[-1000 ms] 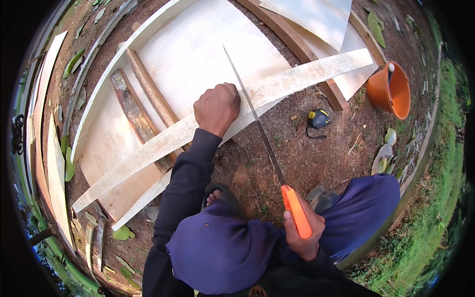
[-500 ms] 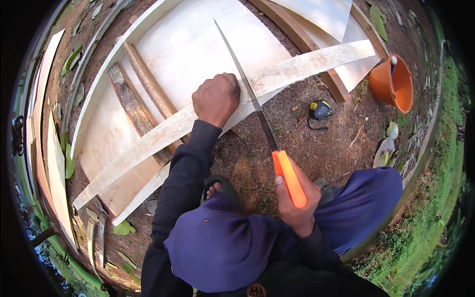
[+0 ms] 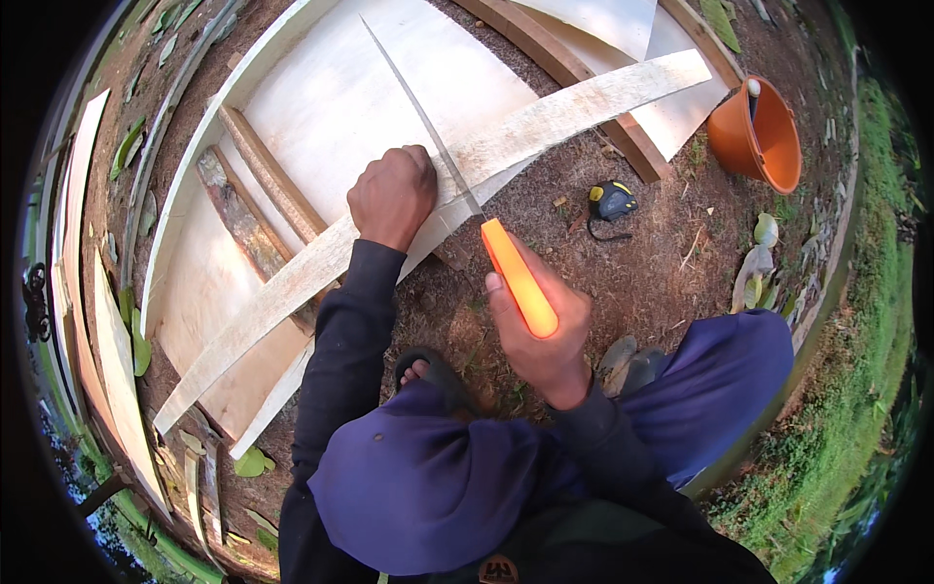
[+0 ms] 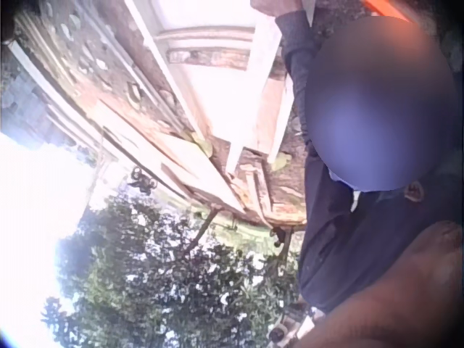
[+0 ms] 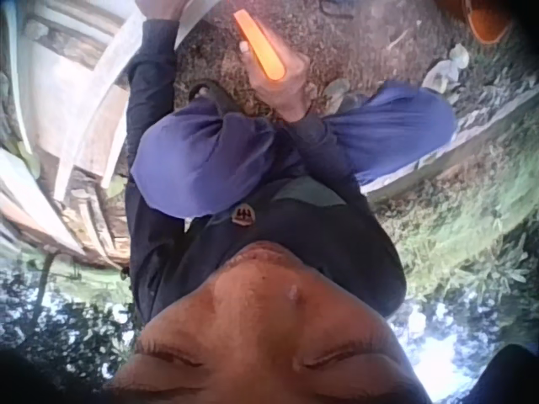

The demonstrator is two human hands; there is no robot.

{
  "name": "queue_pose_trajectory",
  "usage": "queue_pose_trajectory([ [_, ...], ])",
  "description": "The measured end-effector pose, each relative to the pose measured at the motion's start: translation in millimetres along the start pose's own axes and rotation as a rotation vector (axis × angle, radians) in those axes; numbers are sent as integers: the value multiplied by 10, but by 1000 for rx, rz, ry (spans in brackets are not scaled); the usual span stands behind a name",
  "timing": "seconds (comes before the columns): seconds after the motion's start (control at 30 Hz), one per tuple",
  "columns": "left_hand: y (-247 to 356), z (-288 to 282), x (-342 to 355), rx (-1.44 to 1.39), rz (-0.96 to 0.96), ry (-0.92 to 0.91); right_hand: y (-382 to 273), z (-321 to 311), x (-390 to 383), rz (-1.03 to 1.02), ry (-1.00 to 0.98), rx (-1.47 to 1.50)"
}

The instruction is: The person sits on the ground and uses a hand saw to cut a wooden plank placed on a wooden frame. They measure the wood with a tape measure, reposition the plank, and continue sawing to complete the cut.

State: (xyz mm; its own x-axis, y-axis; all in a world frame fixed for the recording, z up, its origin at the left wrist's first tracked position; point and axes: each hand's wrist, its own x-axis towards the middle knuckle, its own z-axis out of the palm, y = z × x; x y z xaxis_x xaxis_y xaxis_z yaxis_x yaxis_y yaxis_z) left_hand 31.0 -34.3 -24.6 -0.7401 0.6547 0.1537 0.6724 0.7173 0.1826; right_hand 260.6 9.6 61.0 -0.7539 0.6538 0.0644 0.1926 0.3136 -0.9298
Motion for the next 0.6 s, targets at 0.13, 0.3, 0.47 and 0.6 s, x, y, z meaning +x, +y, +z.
queue_pose_trajectory([
  [0.13, -44, -18, -3, 48, -46, -43, -167, -434, -872, 17, -43, -42],
  [0.3, -50, 87, -27, -18, 20, 58, -105, -2, -34, -26, 24, -3],
  [0.47, -120, 112, 21, 28, -16, -2, 39, -188, -556, -44, 36, -83],
  [0.6, -117, 38, -16, 92, -5, -14, -164, -474, -786, 1, -18, -24],
])
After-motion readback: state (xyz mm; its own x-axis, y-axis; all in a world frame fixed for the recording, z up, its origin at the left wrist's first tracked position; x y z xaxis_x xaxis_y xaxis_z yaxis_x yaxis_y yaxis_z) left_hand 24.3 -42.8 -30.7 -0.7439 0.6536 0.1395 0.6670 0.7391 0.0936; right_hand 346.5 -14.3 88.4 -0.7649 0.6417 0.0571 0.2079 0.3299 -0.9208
